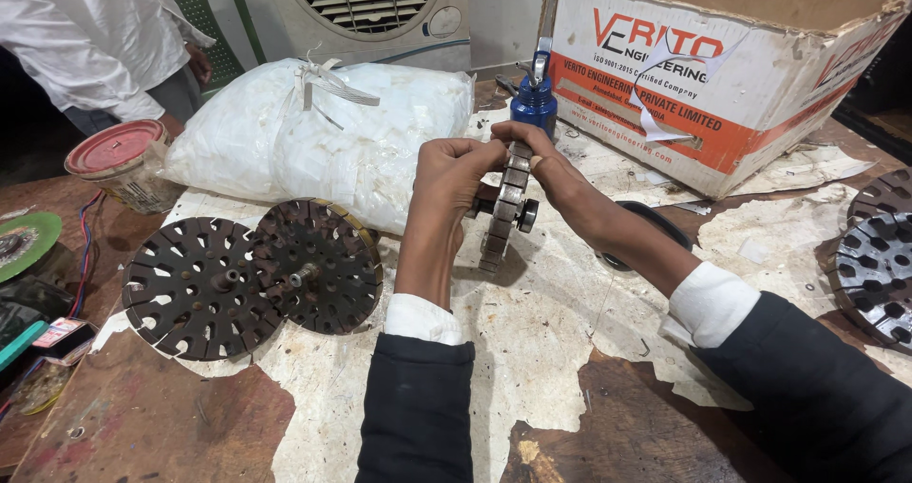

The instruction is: The person inserts white insulating strips into the slots of a motor stator, then uses shears to trim the excess material. The person repeats this process for multiple slots around the stator.

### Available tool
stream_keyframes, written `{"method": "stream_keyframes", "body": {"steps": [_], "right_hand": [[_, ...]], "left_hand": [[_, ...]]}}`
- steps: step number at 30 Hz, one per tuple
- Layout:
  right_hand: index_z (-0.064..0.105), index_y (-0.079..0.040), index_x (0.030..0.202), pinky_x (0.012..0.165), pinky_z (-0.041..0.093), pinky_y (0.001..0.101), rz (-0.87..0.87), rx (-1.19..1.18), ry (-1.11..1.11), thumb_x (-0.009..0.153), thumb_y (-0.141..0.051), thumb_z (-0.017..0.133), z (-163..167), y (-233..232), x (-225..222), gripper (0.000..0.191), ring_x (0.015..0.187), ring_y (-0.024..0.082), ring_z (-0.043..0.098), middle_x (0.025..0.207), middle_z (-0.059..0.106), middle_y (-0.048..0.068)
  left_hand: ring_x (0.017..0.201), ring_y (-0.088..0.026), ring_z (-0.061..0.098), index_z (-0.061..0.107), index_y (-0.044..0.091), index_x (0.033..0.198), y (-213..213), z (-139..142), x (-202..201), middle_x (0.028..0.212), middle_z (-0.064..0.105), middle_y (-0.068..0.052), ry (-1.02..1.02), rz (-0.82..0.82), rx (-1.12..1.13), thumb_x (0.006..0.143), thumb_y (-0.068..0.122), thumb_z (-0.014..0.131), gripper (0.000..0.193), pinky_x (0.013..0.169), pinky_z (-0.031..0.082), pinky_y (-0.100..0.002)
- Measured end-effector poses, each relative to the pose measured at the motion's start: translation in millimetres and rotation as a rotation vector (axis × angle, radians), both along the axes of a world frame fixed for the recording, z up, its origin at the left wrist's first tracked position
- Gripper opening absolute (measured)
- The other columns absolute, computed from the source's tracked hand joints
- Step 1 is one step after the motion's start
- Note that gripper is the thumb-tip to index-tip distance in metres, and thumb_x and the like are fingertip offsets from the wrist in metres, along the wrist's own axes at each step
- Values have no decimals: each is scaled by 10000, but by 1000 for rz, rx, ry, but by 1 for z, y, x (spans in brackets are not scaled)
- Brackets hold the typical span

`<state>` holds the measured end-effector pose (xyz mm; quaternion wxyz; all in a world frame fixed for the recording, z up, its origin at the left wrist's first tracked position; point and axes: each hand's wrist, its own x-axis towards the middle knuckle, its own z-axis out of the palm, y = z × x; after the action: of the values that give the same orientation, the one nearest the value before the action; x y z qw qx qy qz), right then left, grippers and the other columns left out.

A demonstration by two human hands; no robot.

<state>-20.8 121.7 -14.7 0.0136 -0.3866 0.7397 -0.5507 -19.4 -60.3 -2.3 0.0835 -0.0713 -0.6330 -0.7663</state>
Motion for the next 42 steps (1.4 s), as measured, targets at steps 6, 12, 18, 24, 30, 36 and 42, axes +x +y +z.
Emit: {"method": "stream_keyframes", "body": {"steps": [6,12,18,24,30,36,42], "right_hand": [[278,-112,1585,1239,228,451,-4,9,54,1016,-656,248,0,-4,0,788,1556,275,277,1615,339,134],[293,-93,1570,1248,224,428,-31,19,48,1036,-502,234,2,-4,3,675,1547,268,301,1598,367,137],[300,-92,1549,1242,232,421,-29,31,45,1044,-468,210,3,-3,4,636,1539,267,302,1577,372,145],[330,-99,1540,1218,276,414,-45,24,-40,1017,-398,240,4,0,2,609,1505,282,359,1549,414,157],[293,-118,1547,1185,277,414,-68,68,-77,995,-388,231,8,3,6,617,1511,252,318,1568,376,133],[305,-113,1554,1190,278,417,-49,51,-47,1001,-424,253,9,1,11,637,1508,255,334,1566,393,136],[305,-106,1568,1211,268,411,12,4,-16,1016,-465,287,5,-1,8,658,1512,256,331,1568,395,137]], "left_hand": [[563,-145,657,745,-63,771,-1,0,2,720,729,-109,33,39,-18,774,146,765,210,484,530,-280],[535,-138,648,746,-72,760,1,1,5,690,714,-108,41,37,-16,774,126,761,199,466,524,-275],[537,-133,641,753,-76,757,4,1,7,681,712,-111,58,58,-13,760,99,767,176,468,516,-270],[568,-140,693,767,-71,844,7,-7,9,742,744,-119,79,51,-14,807,87,740,164,516,571,-267],[625,-123,671,773,-11,950,5,-10,3,808,733,-68,108,-62,17,867,104,753,144,519,552,-265],[631,-120,681,769,-17,916,0,-11,4,790,733,-78,126,-84,28,863,98,766,127,519,549,-269],[628,-95,657,760,-17,895,0,-11,1,762,715,-50,102,-37,-52,856,120,758,142,524,553,-260]]}}
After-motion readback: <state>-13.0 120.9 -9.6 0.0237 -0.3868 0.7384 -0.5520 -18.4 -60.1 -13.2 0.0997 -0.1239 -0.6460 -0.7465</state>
